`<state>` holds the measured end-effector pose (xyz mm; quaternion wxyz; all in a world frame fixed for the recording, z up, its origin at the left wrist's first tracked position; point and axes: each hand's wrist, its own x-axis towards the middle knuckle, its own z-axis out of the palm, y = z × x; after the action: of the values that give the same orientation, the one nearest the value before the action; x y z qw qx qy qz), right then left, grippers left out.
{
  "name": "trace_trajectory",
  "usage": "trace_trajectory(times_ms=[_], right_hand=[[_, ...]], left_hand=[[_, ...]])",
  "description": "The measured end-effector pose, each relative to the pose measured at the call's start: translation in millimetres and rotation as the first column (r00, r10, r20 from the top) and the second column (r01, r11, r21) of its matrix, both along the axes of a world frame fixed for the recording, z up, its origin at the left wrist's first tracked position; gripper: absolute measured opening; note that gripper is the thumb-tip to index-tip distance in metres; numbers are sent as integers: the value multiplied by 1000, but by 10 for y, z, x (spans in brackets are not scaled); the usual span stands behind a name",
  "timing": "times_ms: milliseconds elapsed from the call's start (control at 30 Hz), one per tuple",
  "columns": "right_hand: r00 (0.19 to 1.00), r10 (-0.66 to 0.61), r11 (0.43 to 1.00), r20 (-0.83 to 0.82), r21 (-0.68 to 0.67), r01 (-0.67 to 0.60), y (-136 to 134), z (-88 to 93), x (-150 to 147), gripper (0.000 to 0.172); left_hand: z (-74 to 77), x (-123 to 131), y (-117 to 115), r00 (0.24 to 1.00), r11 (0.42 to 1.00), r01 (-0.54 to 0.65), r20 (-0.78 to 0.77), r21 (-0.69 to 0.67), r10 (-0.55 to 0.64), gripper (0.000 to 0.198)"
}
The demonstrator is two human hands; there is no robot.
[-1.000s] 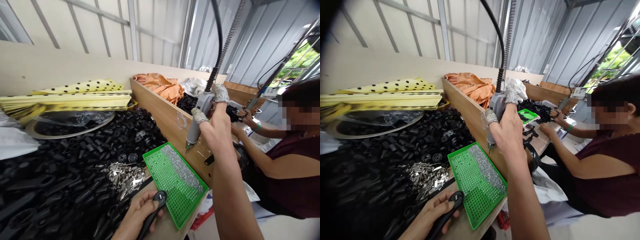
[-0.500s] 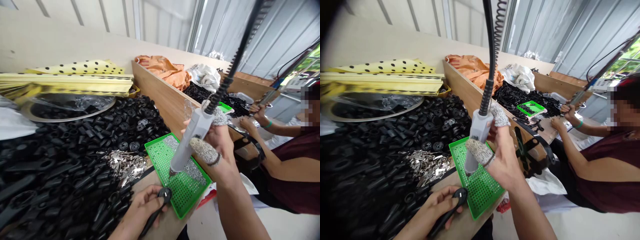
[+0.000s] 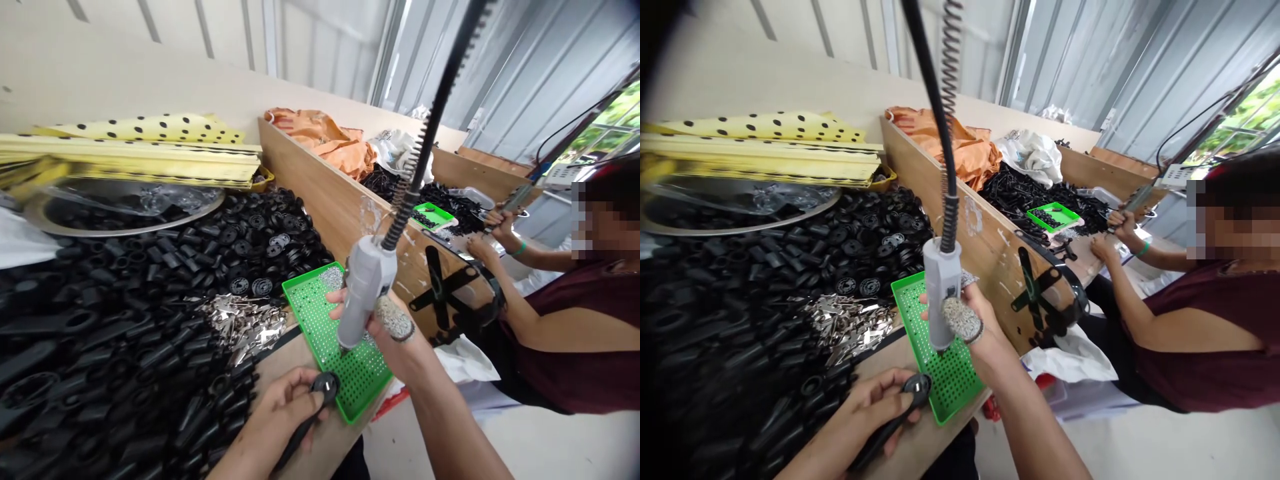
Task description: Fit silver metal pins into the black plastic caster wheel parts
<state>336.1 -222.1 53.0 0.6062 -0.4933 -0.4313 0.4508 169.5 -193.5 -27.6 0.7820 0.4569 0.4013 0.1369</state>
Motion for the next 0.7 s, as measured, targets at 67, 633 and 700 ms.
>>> trace_trajectory(times_ms=[67,633,700], right_hand=[[999,12,1000,39,-4,-11,-26,0,-14,51],[888,-445,890,118,169,424,-203,-485,131,26],[878,-470,873,90,194,447,-197,-532,116,29]], left_hand=[[-3,6,-19,1000,1000,3,4,2,-3,30],[55,14,-65,998,999,27,-59,-31,-29,32],[57,11,-67,998,999,35,-46,-30,-36,33]])
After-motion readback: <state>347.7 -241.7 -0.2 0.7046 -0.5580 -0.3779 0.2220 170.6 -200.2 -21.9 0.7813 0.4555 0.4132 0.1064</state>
